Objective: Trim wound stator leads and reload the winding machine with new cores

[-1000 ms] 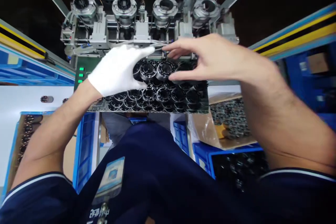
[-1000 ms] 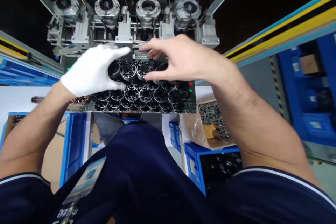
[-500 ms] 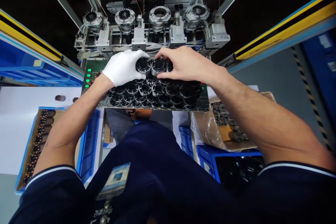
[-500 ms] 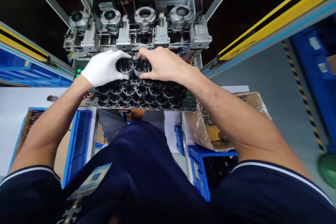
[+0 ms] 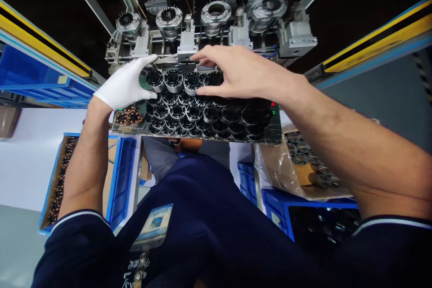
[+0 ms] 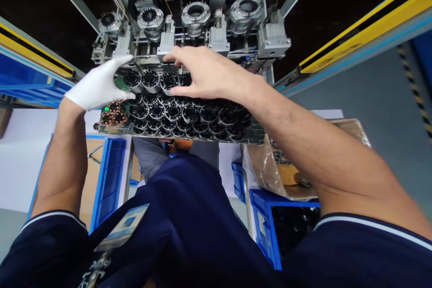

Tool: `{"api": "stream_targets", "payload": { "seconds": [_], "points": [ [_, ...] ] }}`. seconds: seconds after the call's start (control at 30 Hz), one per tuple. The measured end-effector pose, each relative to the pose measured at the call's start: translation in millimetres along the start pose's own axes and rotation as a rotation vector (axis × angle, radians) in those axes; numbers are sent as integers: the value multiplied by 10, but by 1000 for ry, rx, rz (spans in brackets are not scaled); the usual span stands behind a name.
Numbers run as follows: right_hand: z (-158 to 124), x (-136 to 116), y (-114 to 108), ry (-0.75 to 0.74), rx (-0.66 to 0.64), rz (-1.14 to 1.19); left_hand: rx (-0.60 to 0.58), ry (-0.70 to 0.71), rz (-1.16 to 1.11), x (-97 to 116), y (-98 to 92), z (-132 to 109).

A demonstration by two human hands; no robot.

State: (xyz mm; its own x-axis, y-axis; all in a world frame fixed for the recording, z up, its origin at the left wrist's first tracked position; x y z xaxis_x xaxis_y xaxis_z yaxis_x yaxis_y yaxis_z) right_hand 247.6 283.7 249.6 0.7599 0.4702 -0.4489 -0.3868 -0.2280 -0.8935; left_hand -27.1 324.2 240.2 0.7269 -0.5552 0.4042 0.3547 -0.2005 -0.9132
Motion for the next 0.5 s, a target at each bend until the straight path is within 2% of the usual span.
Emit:
{"api": "stream_targets", "payload": {
  "seconds": [0.13, 0.23, 0.43, 0.5],
  "points": [
    [414, -312, 198, -33, -16, -105, 22, -45, -84, -90, 172, -37],
    [637, -388, 356, -18, -34, -229, 75, -67, -95, -69, 230, -29],
    [693, -326, 370, -4, -53, -237, 51, -85, -59, -71, 230, -84],
    [694, -315, 378, 2, -61, -216, 81, -104, -60, -98, 252, -83]
  ]
}}
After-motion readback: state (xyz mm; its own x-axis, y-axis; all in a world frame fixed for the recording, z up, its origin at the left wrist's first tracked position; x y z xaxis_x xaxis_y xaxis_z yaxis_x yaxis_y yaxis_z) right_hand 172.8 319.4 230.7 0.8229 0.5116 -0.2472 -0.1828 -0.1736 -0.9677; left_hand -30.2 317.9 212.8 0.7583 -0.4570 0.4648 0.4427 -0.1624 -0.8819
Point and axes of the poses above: each hand's wrist, its own z-axis towards the middle knuckle, its own y-axis out of the palm, x = y × z, the point moved 6 cm from there along z, towards the middle knuckle, and after that the axes turned 3 degrees about -z, right-handed, at the moved point
